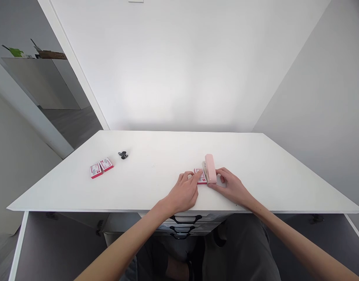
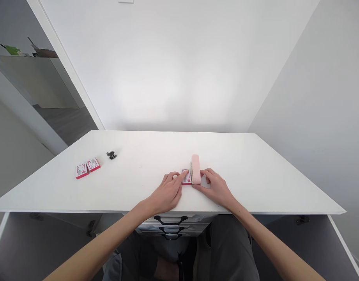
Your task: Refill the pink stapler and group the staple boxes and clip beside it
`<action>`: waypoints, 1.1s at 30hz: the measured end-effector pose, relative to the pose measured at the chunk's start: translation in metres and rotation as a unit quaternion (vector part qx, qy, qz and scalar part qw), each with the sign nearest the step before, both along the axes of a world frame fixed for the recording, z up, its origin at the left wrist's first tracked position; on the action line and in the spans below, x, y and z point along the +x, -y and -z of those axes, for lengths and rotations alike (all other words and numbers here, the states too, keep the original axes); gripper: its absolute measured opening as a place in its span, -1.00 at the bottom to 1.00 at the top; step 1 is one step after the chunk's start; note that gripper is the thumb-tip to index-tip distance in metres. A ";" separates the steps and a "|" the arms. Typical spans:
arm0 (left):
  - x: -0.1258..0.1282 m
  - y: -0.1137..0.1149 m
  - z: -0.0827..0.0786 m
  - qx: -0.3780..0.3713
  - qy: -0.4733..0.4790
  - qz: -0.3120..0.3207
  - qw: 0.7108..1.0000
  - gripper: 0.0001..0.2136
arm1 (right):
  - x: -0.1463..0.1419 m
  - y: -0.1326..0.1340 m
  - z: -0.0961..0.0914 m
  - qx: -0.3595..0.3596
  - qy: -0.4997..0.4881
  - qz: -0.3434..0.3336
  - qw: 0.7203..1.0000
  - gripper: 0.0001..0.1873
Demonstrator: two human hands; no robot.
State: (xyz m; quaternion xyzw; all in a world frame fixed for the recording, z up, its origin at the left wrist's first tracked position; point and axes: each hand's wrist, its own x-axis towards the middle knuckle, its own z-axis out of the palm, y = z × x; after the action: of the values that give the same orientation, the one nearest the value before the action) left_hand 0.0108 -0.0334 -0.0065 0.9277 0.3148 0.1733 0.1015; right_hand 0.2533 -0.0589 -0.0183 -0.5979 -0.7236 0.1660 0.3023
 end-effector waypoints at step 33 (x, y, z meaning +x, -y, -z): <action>-0.278 -0.071 -0.022 0.070 -0.066 -0.466 0.880 -0.40 | 0.002 0.002 0.000 -0.009 -0.010 0.011 1.000 -0.54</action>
State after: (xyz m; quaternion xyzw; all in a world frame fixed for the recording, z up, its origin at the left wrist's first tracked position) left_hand -0.2673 0.0373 0.0153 0.6882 0.7034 0.1602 -0.0776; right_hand 0.2549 -0.0604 -0.0181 -0.6068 -0.7122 0.1750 0.3064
